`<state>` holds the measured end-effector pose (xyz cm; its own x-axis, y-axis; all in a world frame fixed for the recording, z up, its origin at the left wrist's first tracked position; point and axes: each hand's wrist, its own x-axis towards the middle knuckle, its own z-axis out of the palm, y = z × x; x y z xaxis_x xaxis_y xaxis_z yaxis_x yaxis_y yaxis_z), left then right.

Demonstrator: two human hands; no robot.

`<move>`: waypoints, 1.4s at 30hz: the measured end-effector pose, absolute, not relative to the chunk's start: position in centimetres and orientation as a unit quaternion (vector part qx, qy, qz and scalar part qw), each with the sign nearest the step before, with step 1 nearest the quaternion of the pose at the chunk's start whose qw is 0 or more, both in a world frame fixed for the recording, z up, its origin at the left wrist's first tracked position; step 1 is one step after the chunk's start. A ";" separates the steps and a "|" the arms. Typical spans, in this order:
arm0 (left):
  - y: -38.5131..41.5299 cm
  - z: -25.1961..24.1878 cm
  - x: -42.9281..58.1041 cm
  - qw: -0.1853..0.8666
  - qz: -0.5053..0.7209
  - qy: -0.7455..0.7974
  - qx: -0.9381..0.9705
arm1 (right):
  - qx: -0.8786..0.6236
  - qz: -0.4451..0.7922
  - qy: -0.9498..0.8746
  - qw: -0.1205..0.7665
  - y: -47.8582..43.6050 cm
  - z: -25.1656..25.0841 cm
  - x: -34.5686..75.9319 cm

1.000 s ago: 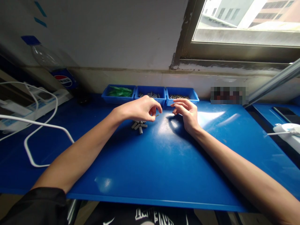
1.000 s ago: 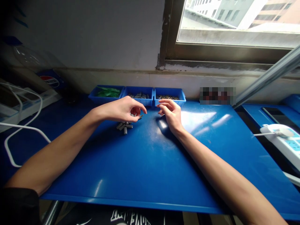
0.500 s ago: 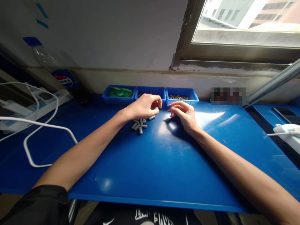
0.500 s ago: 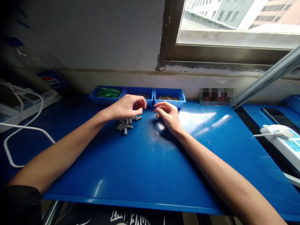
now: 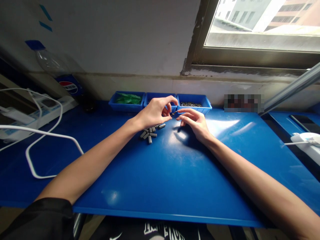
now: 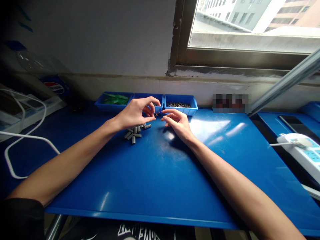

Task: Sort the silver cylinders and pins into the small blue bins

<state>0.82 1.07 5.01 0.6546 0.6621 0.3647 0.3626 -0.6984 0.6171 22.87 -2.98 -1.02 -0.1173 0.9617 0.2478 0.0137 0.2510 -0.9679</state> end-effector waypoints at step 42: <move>2.8 6.8 -3.6 0.173 -0.111 0.437 0.876 | -0.453 0.345 -0.587 0.576 -3.3 -1.2 22.1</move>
